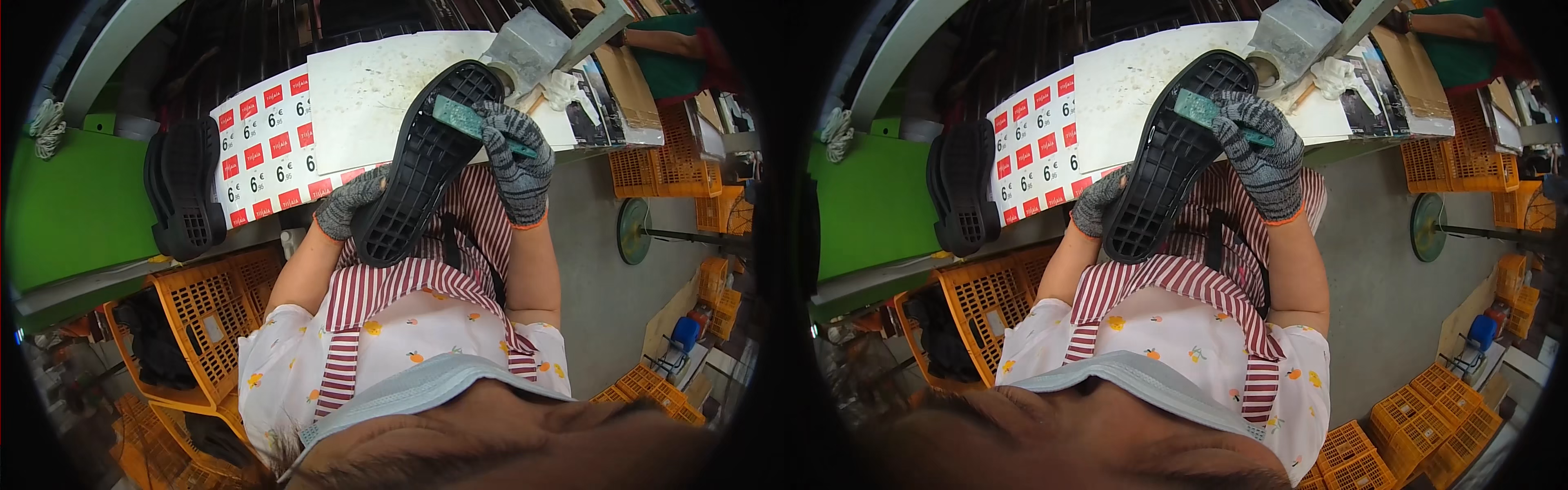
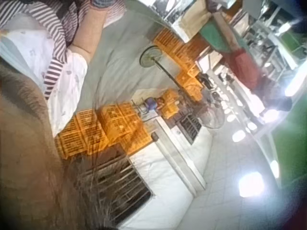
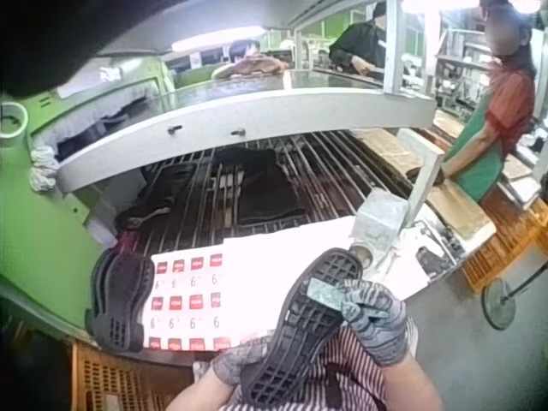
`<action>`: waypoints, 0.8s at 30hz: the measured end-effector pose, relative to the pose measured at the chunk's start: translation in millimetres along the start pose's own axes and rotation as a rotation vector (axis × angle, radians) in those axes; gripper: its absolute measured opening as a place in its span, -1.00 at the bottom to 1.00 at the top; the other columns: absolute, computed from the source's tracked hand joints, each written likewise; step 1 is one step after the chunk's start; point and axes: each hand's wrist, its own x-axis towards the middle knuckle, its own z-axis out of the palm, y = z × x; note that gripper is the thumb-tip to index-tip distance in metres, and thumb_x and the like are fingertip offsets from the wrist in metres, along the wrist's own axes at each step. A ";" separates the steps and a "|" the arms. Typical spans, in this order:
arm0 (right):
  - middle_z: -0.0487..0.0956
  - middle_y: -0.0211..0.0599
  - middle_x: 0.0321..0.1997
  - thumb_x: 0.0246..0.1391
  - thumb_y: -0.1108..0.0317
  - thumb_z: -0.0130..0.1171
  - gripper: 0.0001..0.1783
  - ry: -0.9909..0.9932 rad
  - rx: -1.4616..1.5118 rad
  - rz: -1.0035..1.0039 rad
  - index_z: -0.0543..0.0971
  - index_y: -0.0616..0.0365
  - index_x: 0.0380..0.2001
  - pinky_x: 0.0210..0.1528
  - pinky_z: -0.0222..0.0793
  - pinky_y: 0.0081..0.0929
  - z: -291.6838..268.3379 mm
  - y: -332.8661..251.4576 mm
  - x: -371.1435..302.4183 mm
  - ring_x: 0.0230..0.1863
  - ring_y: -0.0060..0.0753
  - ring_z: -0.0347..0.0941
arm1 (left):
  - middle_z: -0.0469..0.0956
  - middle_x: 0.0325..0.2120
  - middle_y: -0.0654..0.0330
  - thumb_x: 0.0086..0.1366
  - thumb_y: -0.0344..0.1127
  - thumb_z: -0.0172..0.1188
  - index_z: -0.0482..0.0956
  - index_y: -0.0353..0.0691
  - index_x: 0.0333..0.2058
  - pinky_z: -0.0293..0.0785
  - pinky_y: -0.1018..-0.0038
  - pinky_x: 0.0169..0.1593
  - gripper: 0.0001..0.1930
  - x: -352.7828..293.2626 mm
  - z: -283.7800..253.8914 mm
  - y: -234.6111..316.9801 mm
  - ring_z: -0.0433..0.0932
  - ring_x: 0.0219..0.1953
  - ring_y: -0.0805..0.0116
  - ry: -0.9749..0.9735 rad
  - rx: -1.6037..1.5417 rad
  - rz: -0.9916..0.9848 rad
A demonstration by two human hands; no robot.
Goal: The person applies adhesive from a container onto shoe soles using an applicator tool and places the coated shoe soles onto a conveyor belt.
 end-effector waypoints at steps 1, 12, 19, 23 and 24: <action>0.54 -0.18 -0.27 -0.12 0.51 0.19 -0.81 -0.036 0.011 0.016 0.51 0.27 -0.35 -0.14 0.35 -0.54 -0.4 -2.8 -0.1 -0.24 -0.42 0.46 | 0.32 -0.02 0.01 0.11 -0.18 0.10 0.13 -0.35 0.09 0.28 0.38 0.06 -0.38 0.7 -0.4 0.6 0.36 -0.01 0.24 -0.035 -0.013 -0.006; 0.53 -0.21 -0.25 -0.09 0.49 0.17 -0.76 -0.158 0.262 0.274 0.50 0.30 -0.28 -0.15 0.35 -0.59 4.6 -14.0 -9.1 -0.22 -0.50 0.45 | 0.31 -0.01 -0.01 0.17 -0.18 0.04 0.11 -0.34 0.10 0.30 0.37 0.05 -0.42 1.8 10.7 7.7 0.37 -0.02 0.23 0.044 -0.044 0.060; 0.53 -0.20 -0.24 -0.10 0.49 0.17 -0.77 -0.175 0.247 0.229 0.52 0.30 -0.30 -0.11 0.32 -0.55 8.9 -16.2 -12.7 -0.19 -0.44 0.44 | 0.39 -0.09 0.01 0.18 -0.19 0.03 0.21 -0.33 0.04 0.39 0.37 -0.04 -0.49 11.5 14.7 14.3 0.43 -0.10 0.25 0.075 -0.057 0.119; 0.53 -0.20 -0.23 -0.10 0.49 0.17 -0.78 -0.173 0.269 0.256 0.52 0.30 -0.30 -0.11 0.33 -0.55 11.0 -22.3 -13.6 -0.19 -0.44 0.44 | 0.41 -0.12 0.01 0.18 -0.17 0.04 0.26 -0.33 0.01 0.41 0.35 -0.05 -0.52 19.5 18.7 19.4 0.45 -0.13 0.25 0.155 -0.087 0.140; 0.53 -0.19 -0.23 -0.10 0.49 0.17 -0.78 -0.174 0.247 0.255 0.52 0.30 -0.30 -0.12 0.33 -0.55 11.2 -22.2 -14.8 -0.20 -0.45 0.45 | 0.42 -0.14 0.01 0.19 -0.21 0.03 0.30 -0.33 -0.02 0.44 0.36 -0.08 -0.57 20.9 20.9 22.1 0.47 -0.15 0.26 0.141 -0.119 0.156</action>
